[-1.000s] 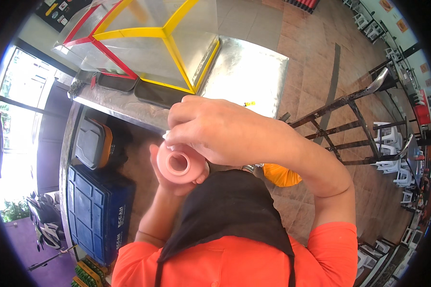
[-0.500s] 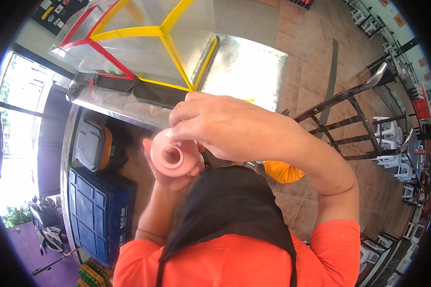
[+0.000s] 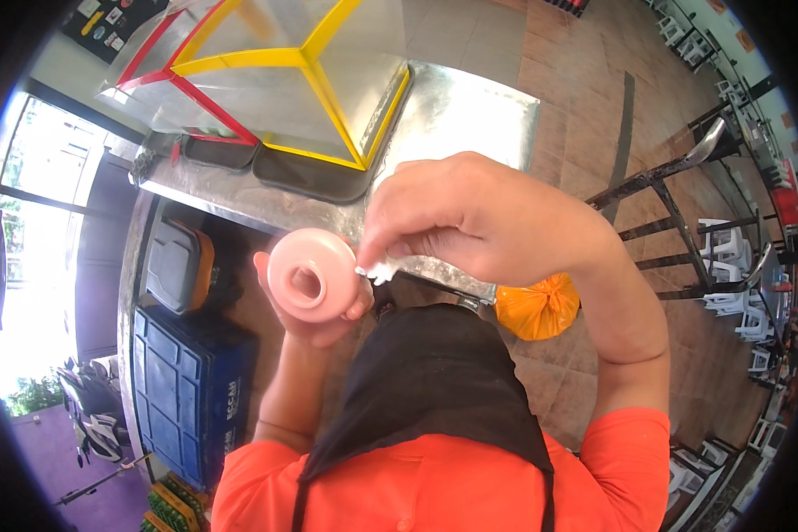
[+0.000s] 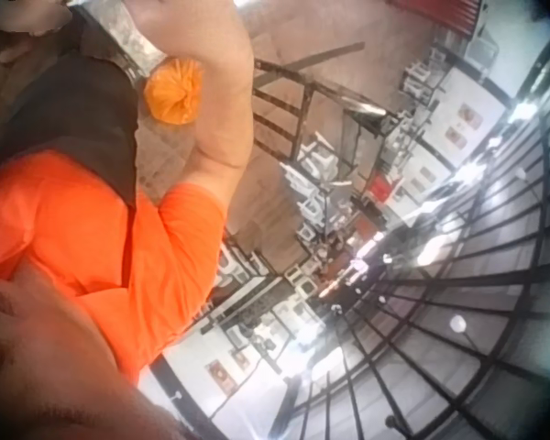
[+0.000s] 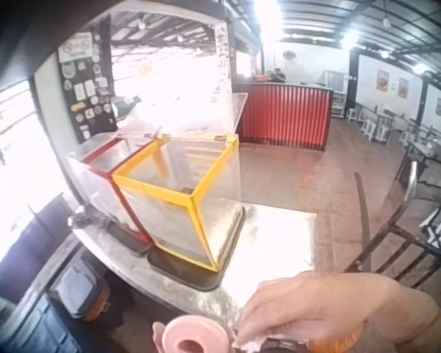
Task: The person assembles a small pink plastic container by fitting a white ring into its opening, then applies a sealant from a yellow tube around the rim. They smooth the sealant with a finger and inspect the finished assembly.
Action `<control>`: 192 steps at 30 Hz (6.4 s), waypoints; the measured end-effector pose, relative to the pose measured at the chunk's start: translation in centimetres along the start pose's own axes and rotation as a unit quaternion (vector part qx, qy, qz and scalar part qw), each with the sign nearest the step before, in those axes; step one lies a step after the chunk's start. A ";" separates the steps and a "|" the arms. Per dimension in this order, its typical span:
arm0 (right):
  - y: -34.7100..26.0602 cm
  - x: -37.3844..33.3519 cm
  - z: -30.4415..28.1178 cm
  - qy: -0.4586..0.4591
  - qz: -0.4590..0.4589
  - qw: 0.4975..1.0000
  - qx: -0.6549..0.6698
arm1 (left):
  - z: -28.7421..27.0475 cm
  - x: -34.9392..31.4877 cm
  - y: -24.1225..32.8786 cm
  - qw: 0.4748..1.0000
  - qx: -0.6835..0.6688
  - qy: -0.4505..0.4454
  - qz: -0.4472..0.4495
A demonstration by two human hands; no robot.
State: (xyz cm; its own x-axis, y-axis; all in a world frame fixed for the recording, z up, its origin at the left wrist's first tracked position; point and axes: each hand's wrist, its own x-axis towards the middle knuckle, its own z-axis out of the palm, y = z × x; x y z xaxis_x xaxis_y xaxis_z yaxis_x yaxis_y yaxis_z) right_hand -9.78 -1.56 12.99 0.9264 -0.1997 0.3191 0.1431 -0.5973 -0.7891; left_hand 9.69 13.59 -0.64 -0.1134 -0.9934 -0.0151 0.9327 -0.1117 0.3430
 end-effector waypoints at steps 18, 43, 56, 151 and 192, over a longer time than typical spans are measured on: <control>1.6 0.6 2.1 -0.027 -0.015 0.987 -0.160 | 0.7 0.7 -0.2 0.992 0.043 0.119 0.019; -1.5 -1.3 3.0 0.091 0.040 0.994 -0.047 | -2.3 2.2 1.5 0.986 0.098 -0.049 0.127; -1.8 0.5 3.8 0.176 -0.027 0.960 -0.215 | -0.3 2.9 2.1 0.968 0.129 -0.083 0.200; -4.4 0.4 8.1 0.250 -0.011 0.949 -0.192 | -0.2 0.9 1.7 0.778 0.446 -0.007 0.442; -1.5 2.3 2.1 0.078 -0.133 0.974 -0.166 | 3.6 -0.7 -0.3 0.998 0.012 -0.039 -0.048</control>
State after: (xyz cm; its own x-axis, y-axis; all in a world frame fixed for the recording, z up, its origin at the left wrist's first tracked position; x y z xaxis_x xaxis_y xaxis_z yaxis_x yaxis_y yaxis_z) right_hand -7.13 0.46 13.79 0.8047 -0.1038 0.5846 0.2260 -0.8569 -0.4632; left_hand 8.26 14.36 2.65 -0.2287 -0.9732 0.0244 0.9077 -0.2042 0.3667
